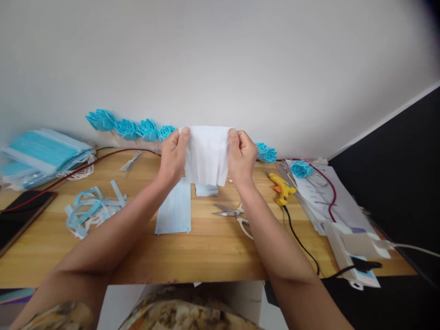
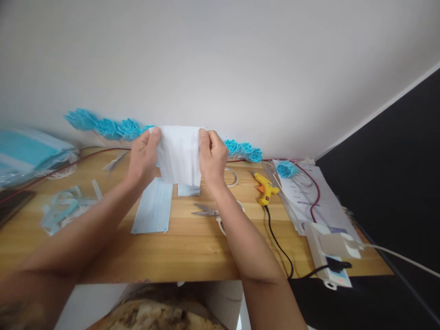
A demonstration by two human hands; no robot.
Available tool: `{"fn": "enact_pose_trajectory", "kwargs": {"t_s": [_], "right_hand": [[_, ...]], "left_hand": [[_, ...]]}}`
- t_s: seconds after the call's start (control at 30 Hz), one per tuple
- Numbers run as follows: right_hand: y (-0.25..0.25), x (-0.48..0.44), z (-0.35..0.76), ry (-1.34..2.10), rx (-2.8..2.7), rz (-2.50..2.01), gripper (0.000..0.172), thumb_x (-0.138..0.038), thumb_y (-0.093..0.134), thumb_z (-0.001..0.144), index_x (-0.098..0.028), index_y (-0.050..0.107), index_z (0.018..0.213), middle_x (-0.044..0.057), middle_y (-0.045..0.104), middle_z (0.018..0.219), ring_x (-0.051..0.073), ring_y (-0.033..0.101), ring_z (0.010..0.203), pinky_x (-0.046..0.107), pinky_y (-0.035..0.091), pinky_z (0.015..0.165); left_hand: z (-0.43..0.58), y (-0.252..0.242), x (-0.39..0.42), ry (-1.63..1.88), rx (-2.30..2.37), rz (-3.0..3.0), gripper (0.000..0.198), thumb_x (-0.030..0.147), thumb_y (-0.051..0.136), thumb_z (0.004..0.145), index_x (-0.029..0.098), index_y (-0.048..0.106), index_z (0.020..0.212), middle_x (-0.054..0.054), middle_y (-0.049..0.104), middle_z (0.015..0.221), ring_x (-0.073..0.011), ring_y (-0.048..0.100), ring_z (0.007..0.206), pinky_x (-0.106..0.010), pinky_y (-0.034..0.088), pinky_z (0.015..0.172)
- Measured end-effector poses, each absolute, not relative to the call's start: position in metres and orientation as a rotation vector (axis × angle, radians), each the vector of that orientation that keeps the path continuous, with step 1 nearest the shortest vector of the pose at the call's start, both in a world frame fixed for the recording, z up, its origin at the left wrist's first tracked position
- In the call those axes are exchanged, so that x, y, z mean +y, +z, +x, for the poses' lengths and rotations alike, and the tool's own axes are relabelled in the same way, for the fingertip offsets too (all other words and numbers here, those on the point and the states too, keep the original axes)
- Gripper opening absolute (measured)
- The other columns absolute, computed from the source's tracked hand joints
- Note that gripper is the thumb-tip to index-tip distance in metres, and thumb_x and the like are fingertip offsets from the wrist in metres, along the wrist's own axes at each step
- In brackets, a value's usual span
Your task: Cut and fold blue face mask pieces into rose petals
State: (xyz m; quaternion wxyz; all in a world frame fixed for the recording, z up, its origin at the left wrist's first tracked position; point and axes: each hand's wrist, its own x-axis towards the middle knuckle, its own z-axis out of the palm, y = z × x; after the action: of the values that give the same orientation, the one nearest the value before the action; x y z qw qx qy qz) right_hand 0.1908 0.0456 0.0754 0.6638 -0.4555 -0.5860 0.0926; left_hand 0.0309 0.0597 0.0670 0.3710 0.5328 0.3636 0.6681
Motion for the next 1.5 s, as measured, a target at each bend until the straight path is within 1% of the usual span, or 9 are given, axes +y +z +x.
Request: {"fn": "enact_pose_trajectory", "kwargs": {"t_s": [0.2,0.47,0.57,0.73,0.9,1.03,1.2,1.37,1.5], "right_hand": [[0.078,0.041,0.187,0.126,-1.307,-1.051,0.043,-0.053,0.046,0.103,-0.023,0.047,0.073,-0.006,0.035,0.064,0.011,0.035,0.061,0.027,0.031,0.06],[0.079,0.042,0.196,0.03,-1.37,-1.045,0.041,-0.052,0.046,0.104,-0.023,0.046,0.074,-0.006,0.037,0.065,0.011,0.036,0.06,0.027,0.032,0.062],[0.079,0.045,0.197,0.086,-1.346,-1.046,0.043,-0.054,0.047,0.103,-0.023,0.046,0.073,-0.006,0.036,0.064,0.011,0.037,0.061,0.027,0.034,0.062],[0.072,0.053,0.199,0.437,-1.307,-1.023,0.049,-0.067,0.057,0.094,-0.023,0.054,0.072,-0.005,0.038,0.063,0.011,0.041,0.06,0.025,0.037,0.058],[0.072,0.055,0.199,0.971,-1.208,-1.016,0.062,-0.085,0.057,0.082,-0.024,0.068,0.089,-0.002,0.059,0.067,0.014,0.057,0.061,0.025,0.047,0.055],[0.072,0.055,0.197,1.137,-1.232,-0.999,0.067,-0.088,0.053,0.081,-0.022,0.065,0.08,0.001,0.063,0.068,0.015,0.061,0.062,0.027,0.05,0.057],[0.069,0.055,0.194,0.888,-1.268,-1.029,0.063,-0.082,0.068,0.076,-0.023,0.047,0.065,-0.005,0.04,0.061,0.011,0.041,0.056,0.025,0.036,0.051],[0.073,0.054,0.196,0.445,-1.26,-1.062,0.059,-0.075,0.052,0.092,-0.024,0.04,0.066,-0.005,0.03,0.065,0.011,0.035,0.061,0.026,0.032,0.056],[0.071,0.056,0.199,0.34,-1.217,-1.067,0.054,-0.07,0.047,0.098,-0.024,0.042,0.07,-0.005,0.033,0.067,0.012,0.038,0.064,0.026,0.035,0.061]], "left_hand": [[0.03,0.068,0.058,1.841,1.096,1.584,0.052,0.056,0.058,0.098,0.022,0.038,0.065,0.004,0.029,0.064,-0.0135,0.029,0.06,-0.032,0.024,0.057],[0.027,0.074,0.057,1.864,1.037,1.544,0.05,0.047,0.07,0.094,0.022,0.041,0.062,0.002,0.031,0.066,-0.0152,0.033,0.066,-0.032,0.029,0.061],[0.028,0.074,0.057,1.849,0.995,1.528,0.051,0.052,0.069,0.094,0.022,0.042,0.062,0.002,0.03,0.066,-0.0144,0.033,0.064,-0.031,0.029,0.059],[0.031,0.069,0.061,1.807,0.958,1.438,0.055,0.065,0.064,0.092,0.021,0.044,0.065,0.003,0.031,0.064,-0.0129,0.029,0.061,-0.03,0.025,0.056],[0.027,0.068,0.067,1.834,1.022,1.324,0.049,0.059,0.066,0.093,0.021,0.05,0.067,0.003,0.037,0.064,-0.0133,0.035,0.062,-0.029,0.028,0.057],[0.023,0.068,0.07,1.851,1.016,1.286,0.043,0.057,0.065,0.095,0.021,0.058,0.074,0.002,0.048,0.068,-0.014,0.044,0.065,-0.03,0.035,0.061],[0.029,0.069,0.071,1.744,0.807,1.116,0.04,0.058,0.059,0.098,0.02,0.065,0.089,-0.003,0.068,0.084,-0.0189,0.065,0.085,-0.032,0.051,0.077],[0.042,0.073,0.063,1.436,0.605,1.094,0.071,0.079,0.035,0.097,0.018,0.068,0.11,-0.012,0.076,0.103,-0.031,0.07,0.116,-0.041,0.058,0.09],[0.049,0.066,0.054,1.422,0.587,1.182,0.061,0.076,0.058,0.088,0.02,0.069,0.108,-0.012,0.077,0.11,-0.0337,0.067,0.122,-0.043,0.057,0.094]]}}
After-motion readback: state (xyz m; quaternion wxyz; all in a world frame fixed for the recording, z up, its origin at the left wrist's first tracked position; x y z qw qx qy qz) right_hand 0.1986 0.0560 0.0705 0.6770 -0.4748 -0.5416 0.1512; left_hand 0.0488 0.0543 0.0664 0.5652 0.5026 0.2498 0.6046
